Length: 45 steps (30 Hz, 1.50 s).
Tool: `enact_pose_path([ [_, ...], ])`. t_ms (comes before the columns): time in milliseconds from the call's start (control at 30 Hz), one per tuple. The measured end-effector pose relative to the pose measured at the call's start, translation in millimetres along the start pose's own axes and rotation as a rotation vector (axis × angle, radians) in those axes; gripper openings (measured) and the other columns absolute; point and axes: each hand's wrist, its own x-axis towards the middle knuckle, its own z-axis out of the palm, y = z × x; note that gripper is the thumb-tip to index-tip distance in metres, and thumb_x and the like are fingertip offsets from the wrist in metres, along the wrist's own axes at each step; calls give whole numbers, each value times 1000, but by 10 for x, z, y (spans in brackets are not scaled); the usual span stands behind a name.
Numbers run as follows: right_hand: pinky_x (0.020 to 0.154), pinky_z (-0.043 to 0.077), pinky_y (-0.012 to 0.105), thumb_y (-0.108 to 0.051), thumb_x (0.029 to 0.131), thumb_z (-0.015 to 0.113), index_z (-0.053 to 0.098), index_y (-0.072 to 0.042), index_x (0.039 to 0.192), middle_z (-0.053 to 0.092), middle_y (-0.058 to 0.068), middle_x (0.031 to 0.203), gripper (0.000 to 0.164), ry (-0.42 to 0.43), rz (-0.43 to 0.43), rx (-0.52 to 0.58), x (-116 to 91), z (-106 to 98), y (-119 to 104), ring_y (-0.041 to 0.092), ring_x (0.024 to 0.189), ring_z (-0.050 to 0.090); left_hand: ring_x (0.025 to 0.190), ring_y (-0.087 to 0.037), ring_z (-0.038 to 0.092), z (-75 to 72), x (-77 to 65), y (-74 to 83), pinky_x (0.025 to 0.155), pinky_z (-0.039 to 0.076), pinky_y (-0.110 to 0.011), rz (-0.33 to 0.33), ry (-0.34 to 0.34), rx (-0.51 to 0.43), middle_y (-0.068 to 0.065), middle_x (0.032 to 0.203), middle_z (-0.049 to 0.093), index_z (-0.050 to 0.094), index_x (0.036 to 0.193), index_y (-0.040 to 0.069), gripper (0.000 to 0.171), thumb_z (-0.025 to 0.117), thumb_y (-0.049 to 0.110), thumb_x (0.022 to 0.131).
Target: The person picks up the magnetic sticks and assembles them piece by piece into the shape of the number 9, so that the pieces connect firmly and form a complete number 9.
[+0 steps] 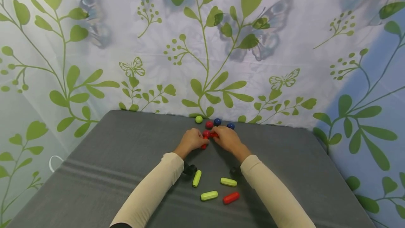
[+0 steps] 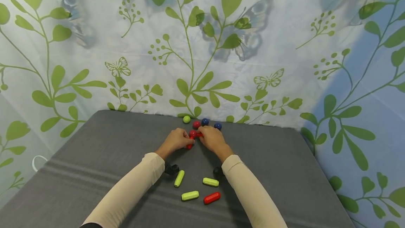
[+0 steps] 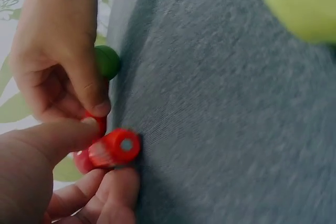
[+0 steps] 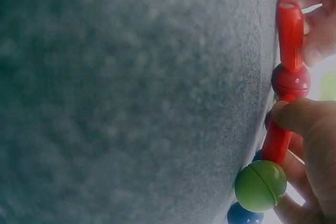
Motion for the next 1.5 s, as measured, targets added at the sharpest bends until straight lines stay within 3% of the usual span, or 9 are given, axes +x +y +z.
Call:
enact_pose_path([
  [100, 73, 53, 40, -13, 89, 80, 69, -13, 111, 67, 5, 96, 24, 13, -24, 6, -22, 5, 9, 21, 83, 63, 55, -15, 53, -92, -8, -47, 52, 40, -29, 35, -9, 4, 3, 58, 58, 68, 70, 11, 31, 76, 34, 90],
  [333, 68, 51, 40, -11, 88, 80, 68, -12, 123, 66, 6, 104, 36, 65, -74, 26, -60, -31, 1, 21, 76, 59, 71, -17, 60, -309, -2, -203, 67, 50, -36, 114, 99, 19, 2, 82, 67, 72, 91, 13, 13, 72, 26, 93],
  [467, 74, 53, 40, -10, 90, 78, 68, -14, 129, 64, 7, 114, 40, 67, -146, 18, -41, -7, -23, 24, 83, 63, 81, -20, 64, -344, 57, -264, 76, 52, -40, 134, 126, 26, -2, 92, 69, 71, 99, 10, 10, 71, 19, 94],
  [600, 84, 53, 42, -9, 89, 79, 71, -14, 123, 66, 6, 118, 35, 78, -196, 10, -26, 9, -14, 27, 96, 66, 97, -26, 64, -337, 252, -218, 85, 51, -45, 194, 153, 80, -9, 108, 67, 68, 114, 6, 22, 70, 15, 94],
  [700, 84, 53, 43, -8, 87, 81, 73, -13, 118, 67, 6, 115, 32, 109, -203, 13, -19, 1, -15, 28, 95, 67, 106, -30, 62, -332, 414, -157, 88, 50, -49, 231, 153, 131, -13, 122, 62, 64, 127, 6, 33, 68, 15, 95],
  [933, 87, 53, 42, -8, 87, 80, 73, -12, 117, 69, 6, 115, 30, 118, -211, 5, 14, 10, -64, 28, 97, 68, 116, -34, 57, -310, 634, -132, 89, 50, -53, 196, 104, 267, -13, 141, 51, 60, 139, 15, 42, 66, 17, 97],
  [1200, 82, 54, 42, -10, 87, 81, 74, -13, 114, 69, 6, 112, 28, 134, -207, 6, 49, 45, -144, 28, 92, 68, 118, -32, 57, -246, 764, -252, 92, 48, -53, 203, 65, 332, -11, 139, 55, 62, 137, 17, 41, 68, 16, 97],
  [1500, 71, 54, 41, -6, 83, 84, 73, -11, 101, 67, 6, 98, 22, 208, -228, 6, 84, 78, -82, 27, 76, 65, 103, -32, 59, -164, 687, -286, 89, 48, -49, 271, 93, 268, -14, 123, 61, 65, 124, 10, 31, 71, 9, 93],
])
